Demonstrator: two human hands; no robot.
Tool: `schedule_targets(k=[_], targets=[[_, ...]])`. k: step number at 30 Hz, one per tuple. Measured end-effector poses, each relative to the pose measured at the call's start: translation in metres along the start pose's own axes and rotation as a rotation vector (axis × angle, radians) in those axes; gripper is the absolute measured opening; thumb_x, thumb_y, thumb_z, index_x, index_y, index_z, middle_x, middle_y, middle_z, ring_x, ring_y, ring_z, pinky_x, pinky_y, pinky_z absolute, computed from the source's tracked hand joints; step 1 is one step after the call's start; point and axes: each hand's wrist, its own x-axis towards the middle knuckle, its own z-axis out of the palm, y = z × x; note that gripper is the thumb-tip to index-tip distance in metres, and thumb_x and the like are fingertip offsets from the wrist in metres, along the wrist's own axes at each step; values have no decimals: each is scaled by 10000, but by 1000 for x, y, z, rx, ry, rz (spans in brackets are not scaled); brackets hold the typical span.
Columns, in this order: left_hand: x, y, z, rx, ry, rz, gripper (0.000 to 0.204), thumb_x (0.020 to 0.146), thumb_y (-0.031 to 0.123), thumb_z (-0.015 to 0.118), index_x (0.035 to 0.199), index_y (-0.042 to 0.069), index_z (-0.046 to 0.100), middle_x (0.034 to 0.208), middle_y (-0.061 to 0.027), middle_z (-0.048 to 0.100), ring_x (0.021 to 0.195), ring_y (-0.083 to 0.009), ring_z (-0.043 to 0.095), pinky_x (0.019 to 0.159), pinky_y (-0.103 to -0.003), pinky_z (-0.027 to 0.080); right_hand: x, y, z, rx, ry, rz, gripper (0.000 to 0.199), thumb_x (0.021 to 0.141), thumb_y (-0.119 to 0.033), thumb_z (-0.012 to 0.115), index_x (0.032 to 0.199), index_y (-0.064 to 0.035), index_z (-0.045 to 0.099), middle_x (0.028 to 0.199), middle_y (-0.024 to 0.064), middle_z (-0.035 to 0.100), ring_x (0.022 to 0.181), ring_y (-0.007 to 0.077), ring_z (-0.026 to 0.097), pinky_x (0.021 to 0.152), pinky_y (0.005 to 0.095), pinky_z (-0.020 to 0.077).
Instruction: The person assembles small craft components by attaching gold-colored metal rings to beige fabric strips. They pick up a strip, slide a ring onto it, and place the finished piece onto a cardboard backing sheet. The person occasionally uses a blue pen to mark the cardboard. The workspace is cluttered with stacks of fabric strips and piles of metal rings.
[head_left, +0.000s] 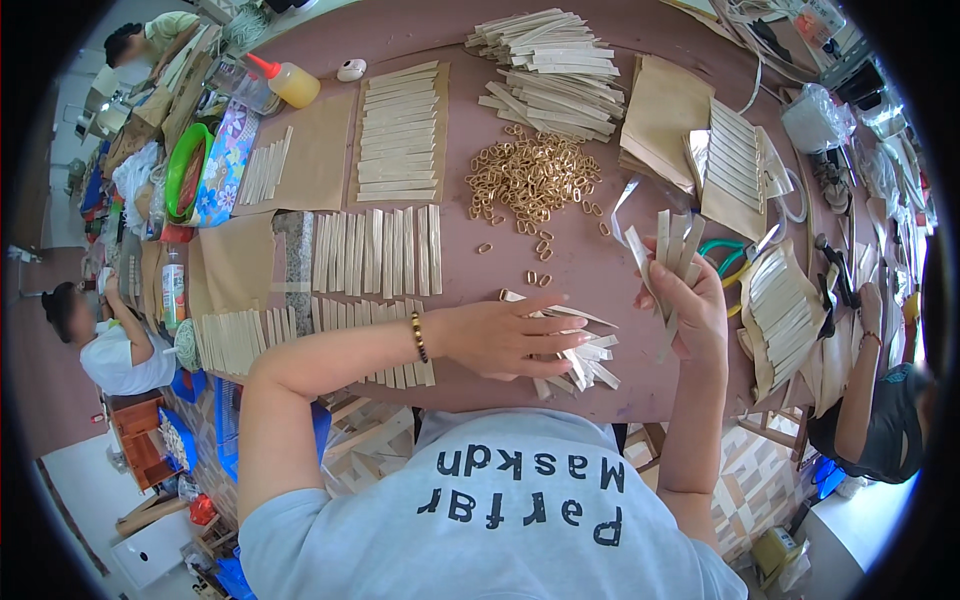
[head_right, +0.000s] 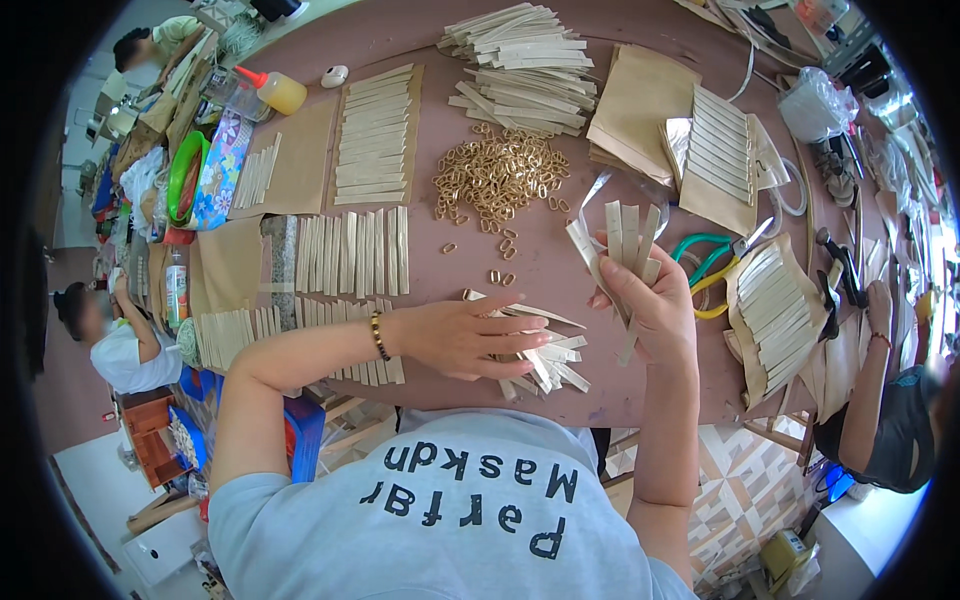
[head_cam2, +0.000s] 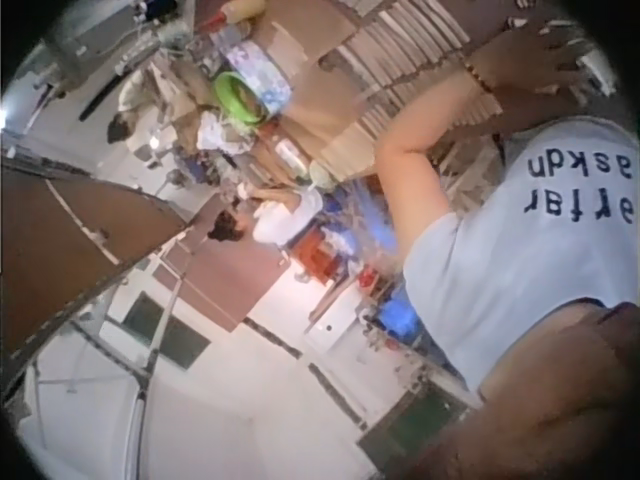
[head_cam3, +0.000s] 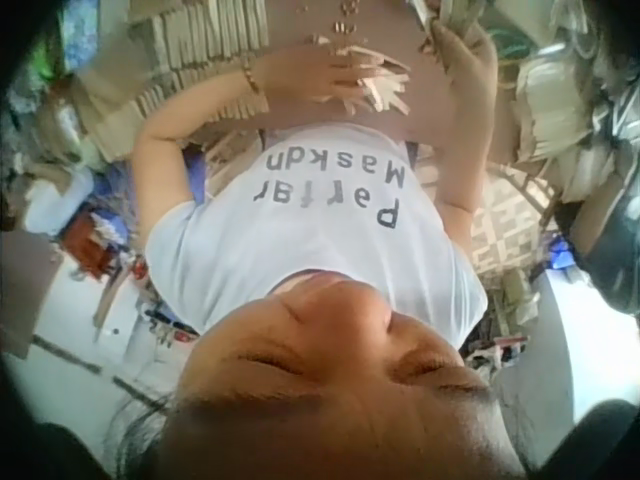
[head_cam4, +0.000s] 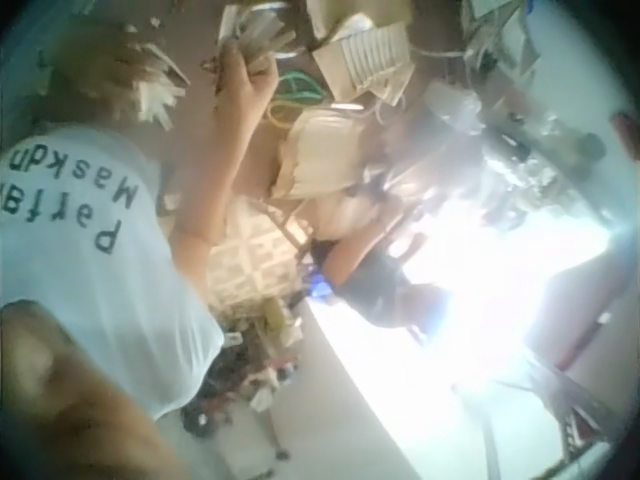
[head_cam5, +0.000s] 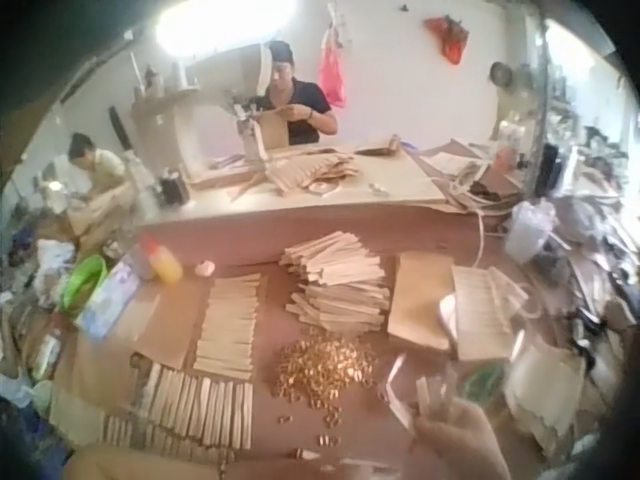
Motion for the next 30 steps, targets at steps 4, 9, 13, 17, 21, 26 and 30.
schedule_targets(k=[4, 9, 13, 17, 21, 26, 30], targets=[[15, -15, 23, 74, 115, 4, 534, 814, 260, 688, 1295, 151, 485, 1434, -149, 456, 1350, -323, 421, 1142, -519, 294, -5, -3, -3, -6, 5, -14, 337, 913, -64, 661, 1214, 69, 591, 920, 94, 677, 670, 148, 647, 624, 275, 540], [28, 1, 0, -74, 8, -239, 795, 757, 292, 751, 1445, 149, 380, 1442, -212, 406, 1283, -348, 463, 1119, -518, 309, -11, -3, -11, 25, 27, -32, 334, 912, -64, 661, 1214, 63, 594, 932, 97, 677, 680, 149, 650, 624, 268, 538], [38, 18, -7, 9, -139, -366, 903, 727, 284, 770, 1498, 153, 318, 1440, -257, 377, 1294, -384, 428, 1115, -525, 296, -9, -2, -9, 30, 32, -23, 334, 912, -65, 662, 1214, 61, 595, 928, 96, 675, 677, 147, 648, 625, 266, 538], [45, 32, -5, 3, -100, -423, 940, 689, 273, 790, 1495, 130, 326, 1332, -232, 439, 1228, -380, 439, 1105, -517, 296, -9, -5, -4, 26, 4, -30, 339, 908, -71, 669, 1212, 62, 595, 926, 97, 673, 673, 145, 644, 625, 268, 538], [48, 41, 7, -25, 21, -483, 887, 653, 202, 776, 1436, 42, 393, 1114, -163, 500, 1045, -323, 482, 996, -456, 374, -10, -7, -6, 30, 18, -39, 349, 904, -80, 678, 1210, 63, 594, 925, 107, 672, 660, 143, 633, 625, 277, 539], [50, 36, 6, -39, -75, -613, 580, 631, 115, 725, 1161, -7, 521, 986, -121, 520, 925, -264, 493, 781, -359, 407, -15, -9, -17, 26, 46, -79, 364, 898, -95, 689, 1211, 63, 593, 925, 131, 668, 647, 137, 621, 633, 291, 542], [46, 32, 10, -15, -68, -624, 461, 633, 120, 729, 1039, 26, 532, 914, -99, 529, 871, -241, 515, 732, -351, 420, -19, -8, -32, 98, 64, -119, 367, 904, -93, 677, 1218, 69, 580, 918, 139, 663, 647, 133, 622, 633, 293, 539]])
